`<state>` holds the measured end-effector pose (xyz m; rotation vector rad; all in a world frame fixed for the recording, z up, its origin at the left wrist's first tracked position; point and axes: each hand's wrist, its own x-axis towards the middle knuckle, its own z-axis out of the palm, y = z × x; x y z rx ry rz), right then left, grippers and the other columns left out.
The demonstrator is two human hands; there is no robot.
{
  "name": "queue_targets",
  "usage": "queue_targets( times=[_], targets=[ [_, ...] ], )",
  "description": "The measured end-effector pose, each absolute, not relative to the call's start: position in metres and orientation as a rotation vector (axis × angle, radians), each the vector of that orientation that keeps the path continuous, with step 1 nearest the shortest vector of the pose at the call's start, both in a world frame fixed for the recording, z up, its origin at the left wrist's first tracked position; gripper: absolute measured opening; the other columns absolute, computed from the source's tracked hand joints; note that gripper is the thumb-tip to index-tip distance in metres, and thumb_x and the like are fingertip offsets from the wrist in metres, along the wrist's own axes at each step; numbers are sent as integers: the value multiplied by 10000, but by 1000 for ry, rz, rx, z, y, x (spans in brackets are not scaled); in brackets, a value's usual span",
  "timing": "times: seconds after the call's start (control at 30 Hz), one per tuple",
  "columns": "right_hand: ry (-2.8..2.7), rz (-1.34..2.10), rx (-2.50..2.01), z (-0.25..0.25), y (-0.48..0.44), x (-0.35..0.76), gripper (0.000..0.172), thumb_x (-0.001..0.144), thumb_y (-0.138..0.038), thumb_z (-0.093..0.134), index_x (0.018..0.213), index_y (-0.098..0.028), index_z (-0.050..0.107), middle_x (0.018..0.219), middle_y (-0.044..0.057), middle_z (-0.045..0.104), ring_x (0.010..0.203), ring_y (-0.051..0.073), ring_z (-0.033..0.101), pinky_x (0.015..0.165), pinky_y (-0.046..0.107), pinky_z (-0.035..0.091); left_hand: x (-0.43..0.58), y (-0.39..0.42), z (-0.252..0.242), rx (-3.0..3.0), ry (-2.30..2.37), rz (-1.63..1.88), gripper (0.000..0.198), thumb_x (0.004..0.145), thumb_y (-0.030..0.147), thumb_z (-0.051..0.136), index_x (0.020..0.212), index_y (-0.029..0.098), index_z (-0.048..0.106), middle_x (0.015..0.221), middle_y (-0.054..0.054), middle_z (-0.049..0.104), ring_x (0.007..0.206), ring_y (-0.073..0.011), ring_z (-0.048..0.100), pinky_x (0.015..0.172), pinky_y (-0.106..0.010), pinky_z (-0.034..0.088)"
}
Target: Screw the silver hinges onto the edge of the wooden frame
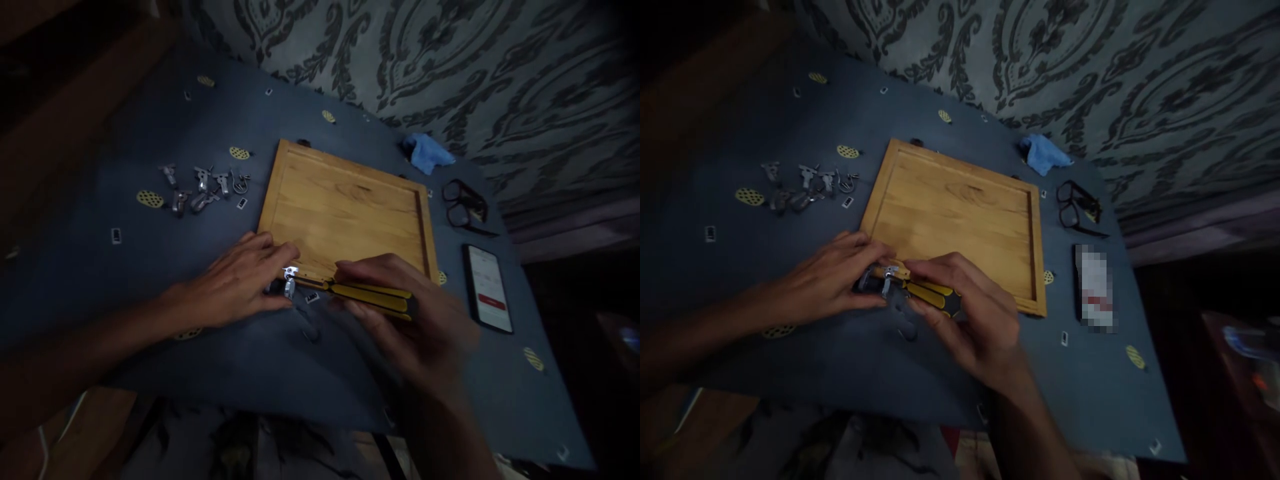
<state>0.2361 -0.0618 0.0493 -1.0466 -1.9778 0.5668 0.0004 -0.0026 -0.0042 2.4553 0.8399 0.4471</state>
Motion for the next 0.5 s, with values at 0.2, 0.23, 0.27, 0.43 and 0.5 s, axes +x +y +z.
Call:
queue_targets(
  times=[0.2,0.23,0.27,0.43,0.5],
  targets=[
    [-1982,549,-1012,51,-62,234,399,903,-127,737,1279,-255,701,1005,51,768,889,194,750,728,311,624,0,-2,-2,2469,817,450,394,910,341,768,1186,206,522,1039,-48,641,1032,-262,592,872,-365,459],
    [-1979,553,-1009,50,-62,233,406,898,-117,738,1278,-254,701,1012,51,770,889,195,751,731,315,626,0,-2,-2,2469,821,452,392,908,347,771,1179,207,525,1039,-48,641,1035,-265,592,873,-365,457],
    [-1970,556,-1011,49,-63,233,407,895,-109,737,1274,-252,703,1019,52,772,889,197,750,731,320,628,0,-2,-2,2468,824,453,390,908,356,770,1176,210,526,1042,-47,642,1038,-266,593,875,-366,456],
    [-1791,488,-1032,42,-67,234,384,882,-131,736,1236,-278,717,1010,40,777,860,213,742,712,356,637,0,-1,-4,2460,815,449,369,926,383,748,1175,222,529,1031,-34,635,1032,-260,588,867,-356,451],
    [-1766,440,-1045,41,-68,234,347,882,-154,736,1206,-277,727,1003,40,779,826,215,739,692,367,636,-1,-1,-5,2464,818,451,387,912,376,770,1173,221,531,1019,-29,634,1016,-258,586,851,-348,444]
  ],
)
